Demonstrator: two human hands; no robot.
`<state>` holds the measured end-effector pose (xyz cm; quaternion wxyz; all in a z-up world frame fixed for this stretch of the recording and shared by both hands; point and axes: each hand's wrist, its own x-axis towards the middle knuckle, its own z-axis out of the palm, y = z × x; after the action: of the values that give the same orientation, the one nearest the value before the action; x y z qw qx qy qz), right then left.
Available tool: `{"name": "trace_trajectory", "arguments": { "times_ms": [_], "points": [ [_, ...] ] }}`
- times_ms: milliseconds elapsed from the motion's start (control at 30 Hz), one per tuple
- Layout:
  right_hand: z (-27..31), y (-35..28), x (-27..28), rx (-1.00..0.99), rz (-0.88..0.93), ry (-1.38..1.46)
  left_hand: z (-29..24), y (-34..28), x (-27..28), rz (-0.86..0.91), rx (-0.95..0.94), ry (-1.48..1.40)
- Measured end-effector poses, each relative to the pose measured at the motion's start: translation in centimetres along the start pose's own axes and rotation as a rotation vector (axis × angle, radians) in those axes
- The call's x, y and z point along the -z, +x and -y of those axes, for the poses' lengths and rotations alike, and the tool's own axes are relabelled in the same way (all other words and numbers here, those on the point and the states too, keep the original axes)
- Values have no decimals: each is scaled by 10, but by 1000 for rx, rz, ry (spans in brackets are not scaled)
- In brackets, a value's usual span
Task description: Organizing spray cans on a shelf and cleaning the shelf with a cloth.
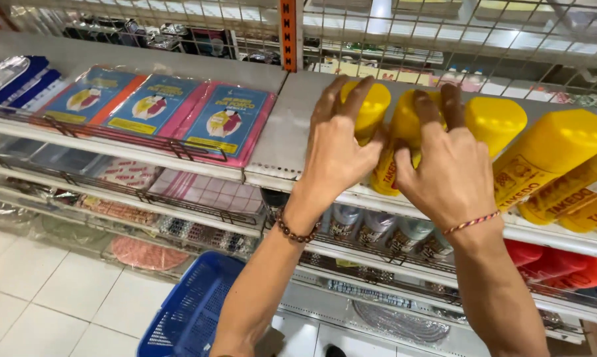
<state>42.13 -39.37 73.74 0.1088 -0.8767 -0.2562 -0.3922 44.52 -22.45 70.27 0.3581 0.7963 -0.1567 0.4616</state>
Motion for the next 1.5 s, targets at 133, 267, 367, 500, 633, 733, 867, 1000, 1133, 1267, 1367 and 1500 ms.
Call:
{"name": "trace_trajectory", "arguments": {
  "times_ms": [133, 267, 367, 500, 633, 733, 867, 1000, 1133, 1267, 1367, 1500],
  "points": [
    [8, -5, 2, -100, 76, 65, -5, -11, 9, 53, 98, -52],
    [19, -12, 12, -79, 11, 107, -25, -17, 38, 51, 49, 8],
    [36, -10, 27, -148, 35, 127, -31, -23, 62, 189, 125, 46],
    [55, -22, 31, -106, 65, 45, -27, -52, 95, 143, 21, 94],
    [76, -46, 32, -9, 25, 52, -26, -86, 151, 95, 68, 25],
    [90, -71, 20, 65, 16, 84, -19, -118, 199, 18, 150, 25],
    [130, -86, -22, 17, 70, 565, -3, -171, 249, -42, 431, 138],
    [183, -112, -123, 69, 244, 715, 61, -236, 265, -57, 578, 304],
    [238, -155, -226, -45, 536, 853, 140, -343, 253, -76, 807, 428],
    [273, -212, -328, -198, 768, 771, 204, -441, 220, -122, 1017, 448],
    [290, -246, -390, -93, 775, 784, 261, -507, 186, -145, 1062, 447],
    [303, -288, -460, -23, 801, 760, 311, -554, 143, -114, 1137, 363]
  ]
}}
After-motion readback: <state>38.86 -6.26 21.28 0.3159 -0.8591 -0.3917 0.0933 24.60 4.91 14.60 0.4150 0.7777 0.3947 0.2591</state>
